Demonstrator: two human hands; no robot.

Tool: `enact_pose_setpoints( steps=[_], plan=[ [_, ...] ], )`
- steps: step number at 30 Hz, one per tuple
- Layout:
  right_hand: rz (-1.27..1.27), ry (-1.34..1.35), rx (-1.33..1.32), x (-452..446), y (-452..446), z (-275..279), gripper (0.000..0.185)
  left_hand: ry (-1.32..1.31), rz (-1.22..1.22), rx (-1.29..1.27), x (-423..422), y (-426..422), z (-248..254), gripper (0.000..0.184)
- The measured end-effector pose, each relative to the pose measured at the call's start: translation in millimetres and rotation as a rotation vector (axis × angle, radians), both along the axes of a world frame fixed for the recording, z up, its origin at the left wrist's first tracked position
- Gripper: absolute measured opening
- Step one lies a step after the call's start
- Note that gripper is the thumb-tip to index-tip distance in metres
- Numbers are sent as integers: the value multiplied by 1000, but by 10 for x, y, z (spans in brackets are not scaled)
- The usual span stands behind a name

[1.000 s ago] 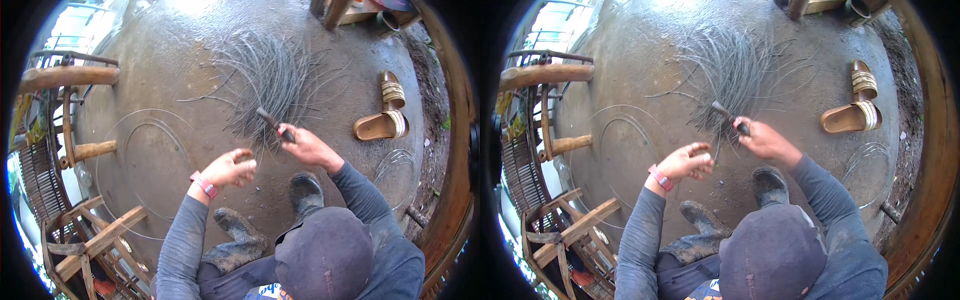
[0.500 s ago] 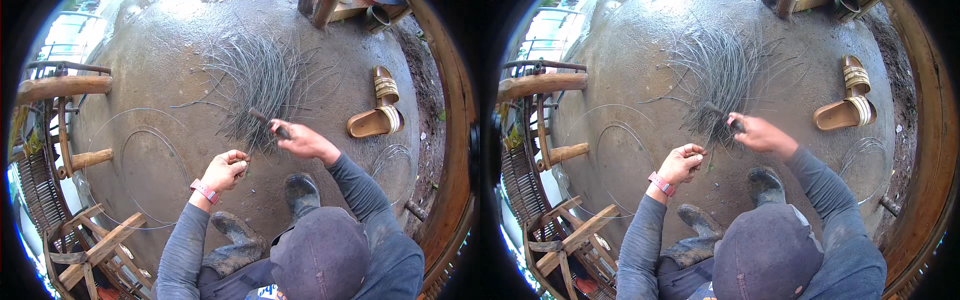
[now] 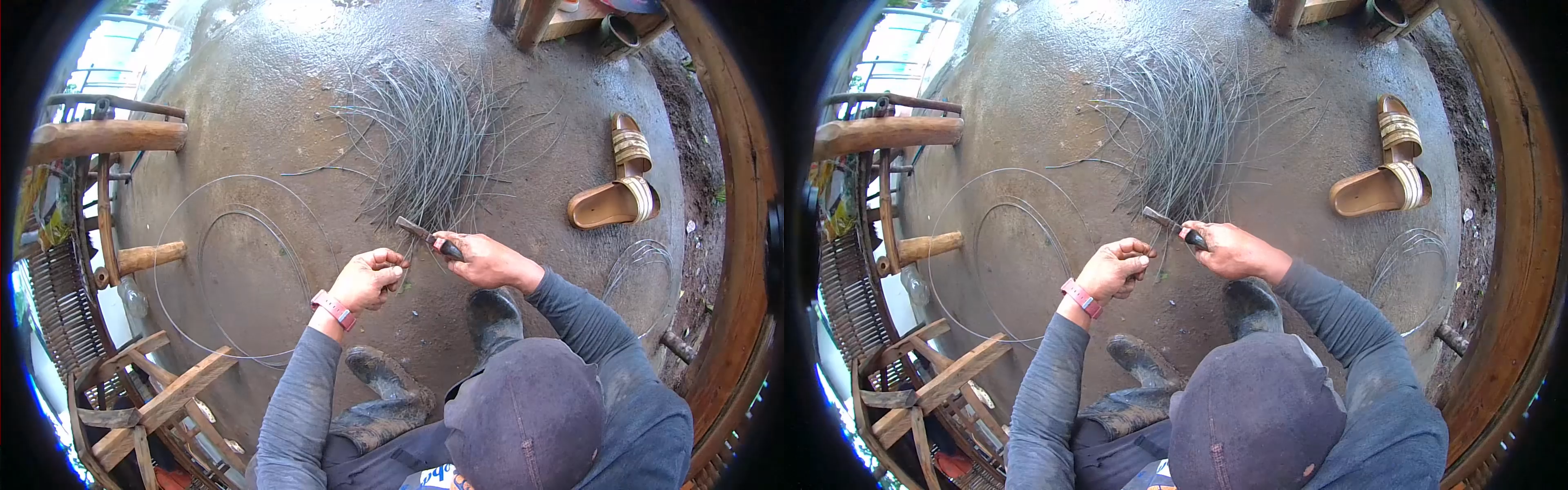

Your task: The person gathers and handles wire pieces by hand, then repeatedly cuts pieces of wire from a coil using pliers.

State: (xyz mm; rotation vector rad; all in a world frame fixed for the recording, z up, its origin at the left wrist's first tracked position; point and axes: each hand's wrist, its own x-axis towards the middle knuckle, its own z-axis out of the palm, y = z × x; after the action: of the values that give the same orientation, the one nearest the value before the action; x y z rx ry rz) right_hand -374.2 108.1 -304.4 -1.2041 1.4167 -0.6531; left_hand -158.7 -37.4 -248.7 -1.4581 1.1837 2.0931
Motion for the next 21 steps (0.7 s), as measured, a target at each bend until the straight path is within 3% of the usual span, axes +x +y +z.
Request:
enact_pose_setpoints(
  steps=[2, 5, 8, 11, 14, 21],
  plan=[
    [-34, 27, -88, 50, 27, -71, 51, 1, 4, -3, 31, -8, -27, 16],
    [27, 38, 106, 65, 16, -65, 50, -10, 1, 7, 66, -24, -50, 17],
    [-2, 67, 25, 132, 70, -208, 44, -1, -6, 30, 104, -28, -98, 17],
    [21, 26, 120, 123, 94, -146, 40, -5, -19, 47, 110, -25, -90, 17],
    [-22, 14, 5, 159, 144, -163, 40, -1, -23, 68, 88, -22, -51, 18],
    [16, -38, 84, 114, 113, -32, 47, 16, -15, 116, 115, -61, -73, 18]
  ],
)
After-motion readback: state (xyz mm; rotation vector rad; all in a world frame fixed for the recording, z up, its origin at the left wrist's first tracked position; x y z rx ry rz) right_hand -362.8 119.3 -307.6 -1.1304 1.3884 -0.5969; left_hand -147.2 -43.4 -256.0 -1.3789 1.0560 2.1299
